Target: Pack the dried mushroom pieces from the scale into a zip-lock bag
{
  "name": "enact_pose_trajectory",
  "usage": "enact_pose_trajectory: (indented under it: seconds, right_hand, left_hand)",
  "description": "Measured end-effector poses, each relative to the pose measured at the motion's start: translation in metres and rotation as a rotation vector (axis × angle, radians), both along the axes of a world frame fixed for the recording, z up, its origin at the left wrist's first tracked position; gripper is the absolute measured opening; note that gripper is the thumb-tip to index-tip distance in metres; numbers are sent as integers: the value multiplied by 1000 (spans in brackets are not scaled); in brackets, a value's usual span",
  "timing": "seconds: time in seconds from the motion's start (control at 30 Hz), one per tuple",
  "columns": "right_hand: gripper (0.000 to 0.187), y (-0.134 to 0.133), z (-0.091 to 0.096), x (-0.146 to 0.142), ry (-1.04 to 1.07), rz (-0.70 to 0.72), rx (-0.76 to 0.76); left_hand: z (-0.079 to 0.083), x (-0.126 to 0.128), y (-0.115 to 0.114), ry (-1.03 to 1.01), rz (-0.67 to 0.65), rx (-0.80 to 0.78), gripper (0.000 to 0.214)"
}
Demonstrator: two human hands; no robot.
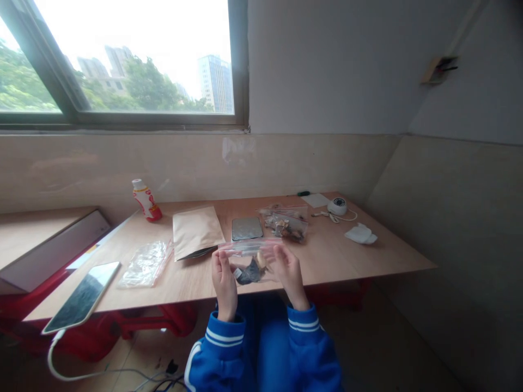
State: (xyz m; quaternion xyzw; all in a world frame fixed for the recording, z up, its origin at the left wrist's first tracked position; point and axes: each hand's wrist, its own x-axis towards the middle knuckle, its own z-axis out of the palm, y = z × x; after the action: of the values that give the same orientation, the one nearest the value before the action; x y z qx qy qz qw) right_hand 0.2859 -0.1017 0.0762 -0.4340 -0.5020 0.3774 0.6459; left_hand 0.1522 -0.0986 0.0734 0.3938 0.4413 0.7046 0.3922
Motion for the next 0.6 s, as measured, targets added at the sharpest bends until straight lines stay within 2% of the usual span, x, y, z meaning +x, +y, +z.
enact_pose_trajectory:
  seconds: [0.27,0.37,0.5,0.6]
  right_hand:
    - [37,-1,-4,9,57,-130,-37]
    - [37,0,-7,10,67,-152,-54]
    - [35,1,-10,8,40,-209,-47]
    - [31,3,-11,5,92,-228,-49]
  left_hand:
    - [-1,-8,5,83,-124,-53,34]
    - [-4,-13,6,216,-180,-47,38]
    - [-8,-26,8,517,-164,-59,34]
    - [-8,-35,8,539,-191,-54,33]
